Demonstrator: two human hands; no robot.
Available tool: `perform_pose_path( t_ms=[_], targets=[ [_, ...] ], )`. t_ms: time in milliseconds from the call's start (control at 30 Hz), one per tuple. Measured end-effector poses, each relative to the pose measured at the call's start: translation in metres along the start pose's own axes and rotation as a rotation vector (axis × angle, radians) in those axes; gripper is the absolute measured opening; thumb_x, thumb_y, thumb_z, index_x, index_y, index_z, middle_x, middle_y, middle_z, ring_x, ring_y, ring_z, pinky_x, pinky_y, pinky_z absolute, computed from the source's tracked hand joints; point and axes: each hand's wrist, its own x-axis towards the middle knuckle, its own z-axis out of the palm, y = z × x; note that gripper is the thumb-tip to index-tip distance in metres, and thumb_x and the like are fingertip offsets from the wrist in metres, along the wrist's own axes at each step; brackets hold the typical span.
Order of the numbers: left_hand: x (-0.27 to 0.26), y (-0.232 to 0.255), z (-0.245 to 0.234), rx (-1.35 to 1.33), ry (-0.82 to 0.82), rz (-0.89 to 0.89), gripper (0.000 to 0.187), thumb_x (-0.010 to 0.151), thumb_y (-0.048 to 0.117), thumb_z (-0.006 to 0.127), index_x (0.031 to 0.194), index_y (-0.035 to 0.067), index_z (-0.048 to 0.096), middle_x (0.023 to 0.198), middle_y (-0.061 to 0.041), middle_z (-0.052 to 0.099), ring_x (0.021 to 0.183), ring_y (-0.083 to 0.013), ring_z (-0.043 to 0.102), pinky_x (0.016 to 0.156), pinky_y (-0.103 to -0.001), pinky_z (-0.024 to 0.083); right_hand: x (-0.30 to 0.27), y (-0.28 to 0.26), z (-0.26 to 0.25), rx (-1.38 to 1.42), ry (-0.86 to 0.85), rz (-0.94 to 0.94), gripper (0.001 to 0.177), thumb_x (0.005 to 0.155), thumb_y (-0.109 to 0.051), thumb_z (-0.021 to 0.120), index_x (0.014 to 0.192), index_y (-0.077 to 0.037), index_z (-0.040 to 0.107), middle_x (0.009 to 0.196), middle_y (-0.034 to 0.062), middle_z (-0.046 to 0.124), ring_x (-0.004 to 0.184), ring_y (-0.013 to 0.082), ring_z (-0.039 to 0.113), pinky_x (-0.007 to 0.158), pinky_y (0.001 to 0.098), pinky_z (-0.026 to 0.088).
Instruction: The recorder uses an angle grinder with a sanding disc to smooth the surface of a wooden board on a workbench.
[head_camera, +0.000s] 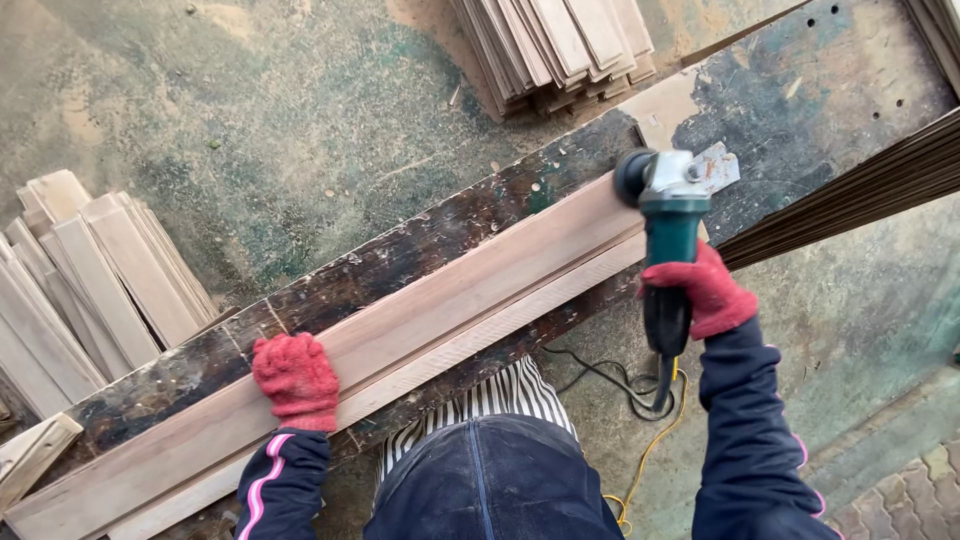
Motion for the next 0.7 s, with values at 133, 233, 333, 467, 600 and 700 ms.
perform_pose_path(
  t_ms=[133, 233, 333, 467, 600, 700],
  targets=[
    [-0.006, -0.003, -0.001, 0.009, -0.010, 0.019, 0.020, 0.090, 0.037, 0.065, 0.086, 0.018, 0.068, 0.089, -0.005, 0.065, 0.105, -0.0231, 0.064, 0.116, -0.046, 0.038, -0.013, -0.021, 0.006, -0.023, 0.017, -0.012, 0.060, 0.052, 0.010, 0.082, 0.107, -0.009, 0.067, 0.083, 0.0137, 0.068, 0.075, 0.0319, 0.072, 0.067, 0.0410, 0.057],
    [-0.007, -0.004, 0.000, 0.014, -0.007, 0.039, 0.020, 0.090, 0.037, 0.065, 0.086, 0.018, 0.068, 0.088, -0.006, 0.065, 0.104, -0.0231, 0.064, 0.116, -0.046, 0.038, -0.019, -0.004, 0.025, -0.071, -0.068, 0.025, 0.067, 0.044, 0.007, 0.086, 0.106, -0.008, 0.066, 0.082, 0.0154, 0.066, 0.073, 0.0330, 0.067, 0.067, 0.0412, 0.051],
    [-0.006, -0.004, 0.003, 0.014, -0.001, 0.065, 0.020, 0.089, 0.037, 0.065, 0.085, 0.018, 0.068, 0.088, -0.006, 0.065, 0.104, -0.0232, 0.064, 0.116, -0.046, 0.038, -0.044, 0.003, 0.064, -0.105, -0.197, 0.056, 0.071, 0.037, 0.007, 0.091, 0.103, -0.007, 0.071, 0.077, 0.0177, 0.068, 0.069, 0.0338, 0.068, 0.061, 0.0403, 0.052],
    [-0.003, -0.005, 0.008, 0.017, 0.018, 0.080, 0.020, 0.089, 0.037, 0.066, 0.085, 0.017, 0.068, 0.088, -0.006, 0.065, 0.104, -0.0232, 0.064, 0.115, -0.046, 0.038, -0.077, 0.035, 0.119, -0.448, -0.433, 0.056, 0.085, 0.040, -0.013, 0.098, 0.120, -0.010, 0.068, 0.098, 0.0180, 0.070, 0.094, 0.0349, 0.068, 0.077, 0.0430, 0.054],
    [0.000, -0.003, 0.015, 0.027, 0.029, 0.070, 0.020, 0.089, 0.037, 0.066, 0.085, 0.017, 0.068, 0.087, -0.006, 0.066, 0.103, -0.0232, 0.064, 0.115, -0.046, 0.038, -0.089, 0.080, 0.171, -0.847, -0.624, -0.014, 0.093, 0.044, -0.035, 0.096, 0.129, -0.024, 0.062, 0.109, 0.0169, 0.071, 0.109, 0.0375, 0.069, 0.090, 0.0444, 0.055],
    [-0.002, 0.000, 0.010, 0.033, 0.024, 0.051, 0.020, 0.089, 0.037, 0.066, 0.084, 0.017, 0.068, 0.087, -0.006, 0.066, 0.103, -0.0232, 0.064, 0.115, -0.046, 0.039, -0.094, 0.093, 0.195, -0.926, -0.674, -0.050, 0.096, 0.041, -0.039, 0.097, 0.129, -0.027, 0.061, 0.109, 0.0164, 0.071, 0.110, 0.0373, 0.069, 0.091, 0.0460, 0.055]
  ],
)
